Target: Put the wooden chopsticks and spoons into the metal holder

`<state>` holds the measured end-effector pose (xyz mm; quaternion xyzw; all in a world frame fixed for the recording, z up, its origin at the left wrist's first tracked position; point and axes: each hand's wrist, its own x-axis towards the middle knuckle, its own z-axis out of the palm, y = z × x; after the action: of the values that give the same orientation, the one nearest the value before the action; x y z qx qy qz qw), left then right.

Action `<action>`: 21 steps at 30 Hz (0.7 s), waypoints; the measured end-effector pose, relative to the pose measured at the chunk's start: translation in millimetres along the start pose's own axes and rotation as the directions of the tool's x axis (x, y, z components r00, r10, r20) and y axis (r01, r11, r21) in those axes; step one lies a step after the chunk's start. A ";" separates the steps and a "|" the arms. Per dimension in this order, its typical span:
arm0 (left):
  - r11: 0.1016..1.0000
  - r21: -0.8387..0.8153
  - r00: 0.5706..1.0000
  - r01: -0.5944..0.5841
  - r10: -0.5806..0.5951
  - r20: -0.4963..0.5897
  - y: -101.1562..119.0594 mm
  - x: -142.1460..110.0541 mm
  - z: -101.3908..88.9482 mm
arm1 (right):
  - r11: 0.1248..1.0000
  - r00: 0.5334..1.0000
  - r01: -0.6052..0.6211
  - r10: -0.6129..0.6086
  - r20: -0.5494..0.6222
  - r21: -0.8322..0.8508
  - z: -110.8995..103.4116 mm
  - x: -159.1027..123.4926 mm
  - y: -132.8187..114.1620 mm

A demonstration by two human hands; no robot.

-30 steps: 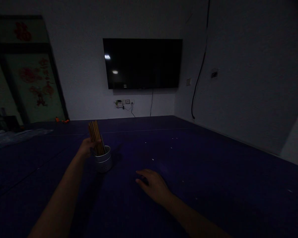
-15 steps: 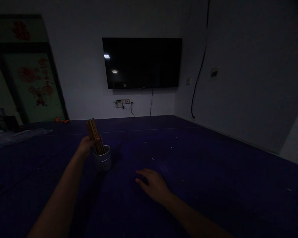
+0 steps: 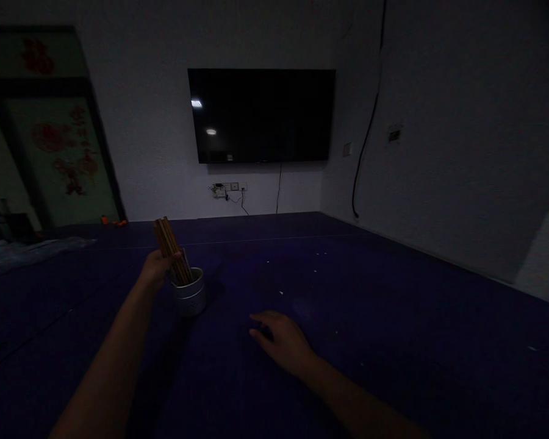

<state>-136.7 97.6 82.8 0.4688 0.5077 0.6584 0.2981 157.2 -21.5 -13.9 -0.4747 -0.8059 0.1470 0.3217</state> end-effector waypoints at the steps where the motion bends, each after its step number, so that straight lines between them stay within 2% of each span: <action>1: 1.000 -0.006 1.000 0.005 -0.005 0.015 0.3 -0.2 0.0 | 1.000 1.000 0.000 0.000 0.002 -0.001 0.2 0.0 0.3; 4: 1.000 -0.016 0.999 0.019 -0.019 0.027 0.7 -0.4 -0.8 | 1.000 1.000 -0.005 0.005 0.011 -0.003 0.8 0.0 1.2; 13: 1.000 -0.021 0.999 0.009 -0.009 -0.030 6.8 -2.5 -1.4 | 1.000 1.000 -0.001 0.001 0.012 0.004 -2.9 -0.8 -3.0; 21: 0.995 -0.078 0.994 -0.058 0.050 -0.094 14.8 -4.7 0.3 | 1.000 1.000 0.005 -0.005 0.023 -0.007 -1.0 -0.8 0.6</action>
<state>-133.4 89.0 95.4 0.4392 0.4811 0.7070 0.2752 158.6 -22.0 -13.8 -0.4722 -0.8113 0.1487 0.3110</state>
